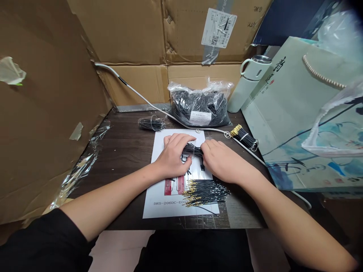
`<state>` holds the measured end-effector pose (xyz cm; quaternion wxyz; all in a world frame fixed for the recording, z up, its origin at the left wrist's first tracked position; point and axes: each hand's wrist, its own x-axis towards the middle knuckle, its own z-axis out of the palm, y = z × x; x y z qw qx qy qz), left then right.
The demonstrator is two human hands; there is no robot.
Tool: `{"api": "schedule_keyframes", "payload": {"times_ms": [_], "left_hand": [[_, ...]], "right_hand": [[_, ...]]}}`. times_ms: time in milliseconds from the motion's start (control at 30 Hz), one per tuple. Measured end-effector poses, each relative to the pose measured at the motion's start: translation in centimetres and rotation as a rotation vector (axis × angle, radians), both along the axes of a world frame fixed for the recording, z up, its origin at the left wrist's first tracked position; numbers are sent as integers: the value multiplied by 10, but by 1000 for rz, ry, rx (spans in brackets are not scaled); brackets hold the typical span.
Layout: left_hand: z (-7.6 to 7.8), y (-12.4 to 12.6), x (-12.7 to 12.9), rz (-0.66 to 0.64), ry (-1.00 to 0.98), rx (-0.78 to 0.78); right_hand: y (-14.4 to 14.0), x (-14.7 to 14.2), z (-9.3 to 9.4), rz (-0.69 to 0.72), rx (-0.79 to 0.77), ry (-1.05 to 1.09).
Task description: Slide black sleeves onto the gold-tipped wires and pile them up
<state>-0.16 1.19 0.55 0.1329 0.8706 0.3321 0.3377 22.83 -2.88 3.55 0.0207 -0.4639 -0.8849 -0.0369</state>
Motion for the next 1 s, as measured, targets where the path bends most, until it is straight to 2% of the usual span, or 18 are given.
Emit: {"api": "schedule_keyframes", "payload": {"times_ms": [233,367,633,800,1000], "left_hand": [[0,1,1,27,-41,-25],[-1,4,1,51,-99,-61],[-6,6,-1,64,-216,-92],[-7,7,-2,85,-226,-107],[-7,7,-2,82,-227,-99]], "right_hand": [[5,-10,-2,45,83,8],[10,-9,-4,68,88,115],[5,17,2,83,-6,615],[5,31,0,-39,-74,648],[6,30,-2,-40,-202,660]]}}
